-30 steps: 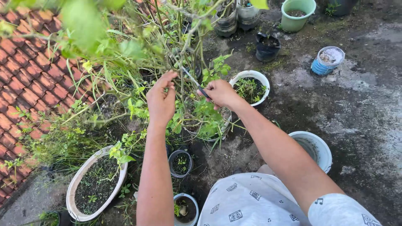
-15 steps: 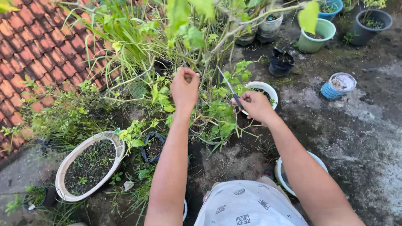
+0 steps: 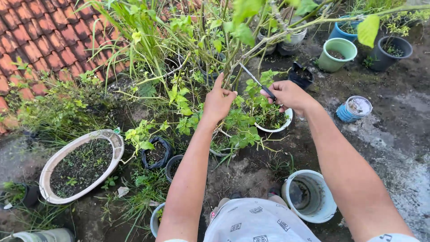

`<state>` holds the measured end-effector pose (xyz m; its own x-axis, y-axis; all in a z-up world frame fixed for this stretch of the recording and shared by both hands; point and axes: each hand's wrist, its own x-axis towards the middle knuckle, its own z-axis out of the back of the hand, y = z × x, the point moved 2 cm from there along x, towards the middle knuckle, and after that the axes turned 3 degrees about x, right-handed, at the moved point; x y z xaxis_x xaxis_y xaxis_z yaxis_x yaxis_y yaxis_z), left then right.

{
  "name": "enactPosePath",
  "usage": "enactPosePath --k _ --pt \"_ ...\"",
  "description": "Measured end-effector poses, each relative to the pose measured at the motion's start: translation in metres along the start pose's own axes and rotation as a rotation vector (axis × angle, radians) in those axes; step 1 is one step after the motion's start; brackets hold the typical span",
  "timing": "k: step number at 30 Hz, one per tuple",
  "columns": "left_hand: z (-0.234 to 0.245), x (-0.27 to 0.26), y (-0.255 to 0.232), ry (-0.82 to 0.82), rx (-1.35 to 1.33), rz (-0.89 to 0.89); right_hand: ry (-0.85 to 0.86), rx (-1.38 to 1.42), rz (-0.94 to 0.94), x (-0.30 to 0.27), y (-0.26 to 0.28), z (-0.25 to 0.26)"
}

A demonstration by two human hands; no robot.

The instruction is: Pruning leaves and stems from potted plants using scissors

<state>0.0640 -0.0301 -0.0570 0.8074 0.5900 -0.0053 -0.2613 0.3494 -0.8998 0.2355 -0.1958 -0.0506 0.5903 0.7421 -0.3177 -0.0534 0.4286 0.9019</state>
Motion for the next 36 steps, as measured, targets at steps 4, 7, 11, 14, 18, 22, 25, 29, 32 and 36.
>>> enactPosePath --k 4,7,11,14,18,22,25,29,32,36 --pt "-0.006 0.000 0.000 0.052 -0.019 0.031 0.030 -0.026 -0.005 0.008 -0.004 0.007" --pt "-0.012 0.006 0.009 0.089 -0.023 0.053 0.065 -0.022 -0.010 0.014 -0.005 0.015" --pt "-0.019 0.010 0.010 0.121 -0.073 0.063 0.091 -0.070 -0.022 0.008 0.008 0.019" --pt "-0.024 0.016 0.015 0.138 -0.052 0.070 0.095 -0.099 -0.024 0.011 0.012 0.020" --pt "-0.024 0.006 0.004 0.149 -0.015 0.066 0.122 -0.134 -0.020 0.012 0.016 0.022" --pt "-0.019 -0.003 -0.012 0.112 0.007 0.103 0.113 -0.119 -0.035 0.008 0.023 0.024" --pt "-0.014 -0.008 -0.018 0.119 0.022 0.107 0.121 -0.093 -0.039 0.010 0.022 0.028" --pt "-0.015 -0.009 -0.016 0.134 0.004 0.084 0.158 -0.093 -0.044 0.011 0.025 0.034" --pt "-0.022 0.000 -0.005 0.136 0.010 0.083 0.183 -0.126 -0.053 0.018 0.026 0.040" --pt "-0.030 0.012 0.014 0.121 0.000 0.078 0.203 -0.168 -0.071 0.020 0.030 0.047"
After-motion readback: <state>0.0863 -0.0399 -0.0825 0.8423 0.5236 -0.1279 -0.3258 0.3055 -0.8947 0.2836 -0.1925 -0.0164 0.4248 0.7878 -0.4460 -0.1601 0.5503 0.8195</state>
